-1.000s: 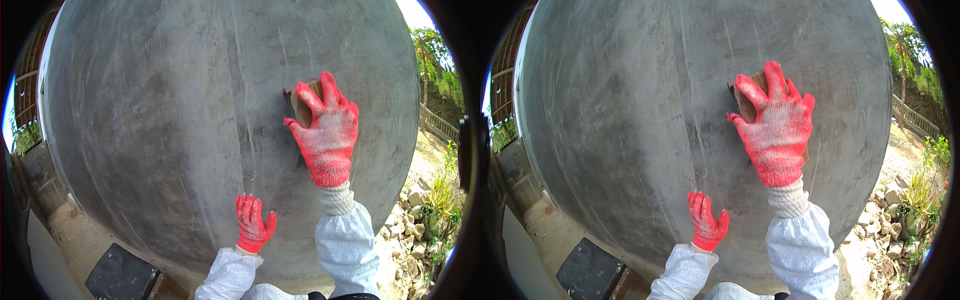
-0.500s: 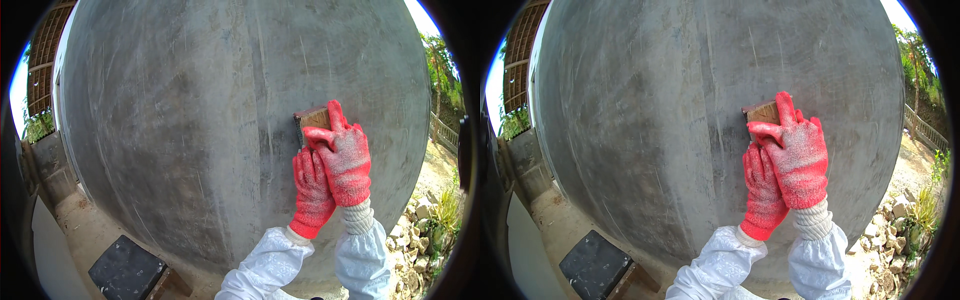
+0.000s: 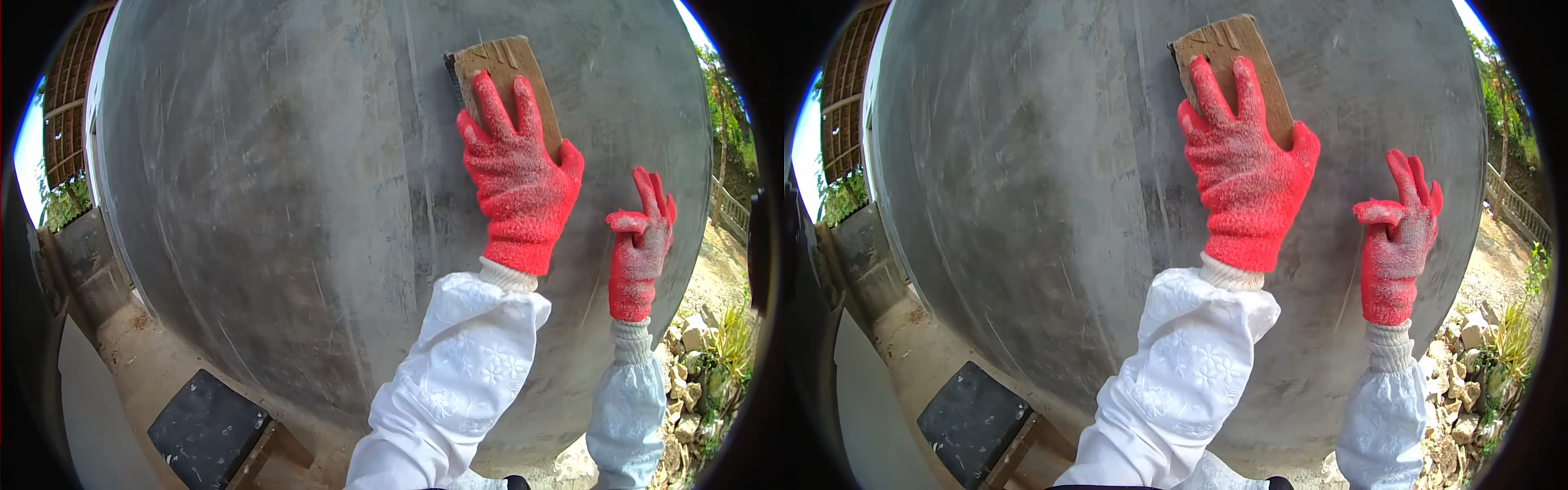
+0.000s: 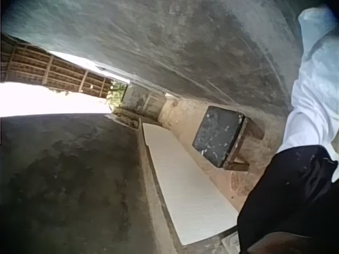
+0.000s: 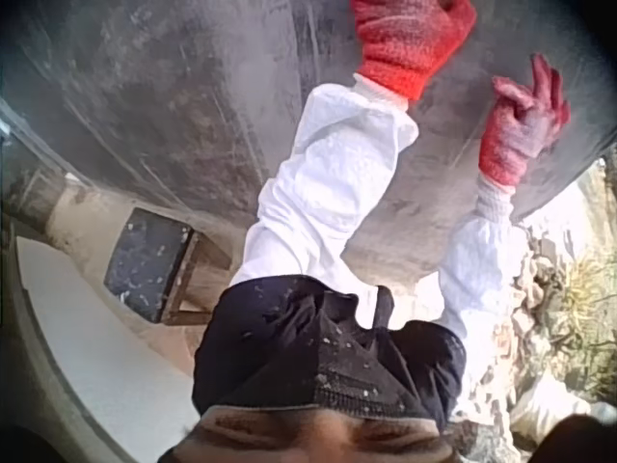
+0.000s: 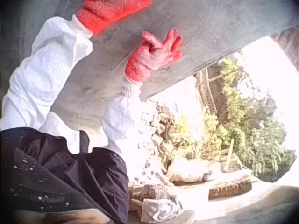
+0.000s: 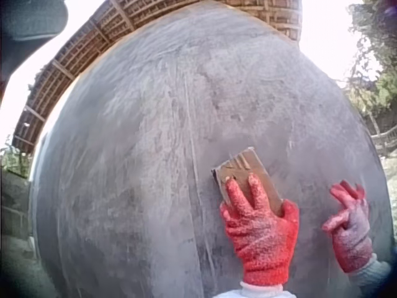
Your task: The person is sanding a curved concrete surface using a sanding block by hand.
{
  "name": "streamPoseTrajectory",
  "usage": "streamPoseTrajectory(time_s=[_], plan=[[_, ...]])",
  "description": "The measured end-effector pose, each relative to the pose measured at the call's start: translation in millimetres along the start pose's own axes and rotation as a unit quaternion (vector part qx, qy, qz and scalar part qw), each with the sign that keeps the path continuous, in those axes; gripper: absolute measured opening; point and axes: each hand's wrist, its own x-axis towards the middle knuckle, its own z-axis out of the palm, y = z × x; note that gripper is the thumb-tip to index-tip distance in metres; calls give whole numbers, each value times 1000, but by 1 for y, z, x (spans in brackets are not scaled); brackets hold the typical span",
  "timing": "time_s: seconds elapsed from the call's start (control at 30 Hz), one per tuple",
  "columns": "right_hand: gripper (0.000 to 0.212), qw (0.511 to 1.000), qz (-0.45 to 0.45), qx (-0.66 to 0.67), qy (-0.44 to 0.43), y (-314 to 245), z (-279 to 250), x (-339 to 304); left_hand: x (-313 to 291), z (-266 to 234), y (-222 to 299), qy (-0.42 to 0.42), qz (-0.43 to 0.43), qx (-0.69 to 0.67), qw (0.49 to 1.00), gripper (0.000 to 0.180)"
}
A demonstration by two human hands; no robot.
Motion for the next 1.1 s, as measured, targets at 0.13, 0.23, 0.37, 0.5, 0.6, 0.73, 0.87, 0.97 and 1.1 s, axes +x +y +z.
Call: streamPoseTrajectory(time_s=[0.13,0.23,0.37,0.5,0.6,0.73,0.87,0.97,1.1], plan=[[28,996,-11,-86,-34,24,-3,-42,-168,-45,-38,-146,19,-16,989,90],[27,993,32,-96,-61,10,-11,-41,-165,-62,-59,-151,71,1,986,89],[30,993,65,-70,-64,0,-2,-42,-4,-37,-62,-41,60,36,997,80],[30,994,15,-83,-75,8,-6,-44,9,-32,-76,-39,69,29,996,79],[29,992,-9,-91,-82,20,-12,-48,-122,-63,-91,-132,128,7,983,90],[29,995,50,-65,-64,11,-11,-45,-138,-83,-114,-158,150,30,976,88],[29,994,33,-72,-77,8,-10,-44,20,-63,-126,-54,72,42,995,79],[29,994,25,-81,-69,10,-9,-45,30,-60,-132,-43,43,55,997,76],[27,994,16,-86,-71,15,-9,-48,-115,-92,-161,-139,134,70,979,90]])
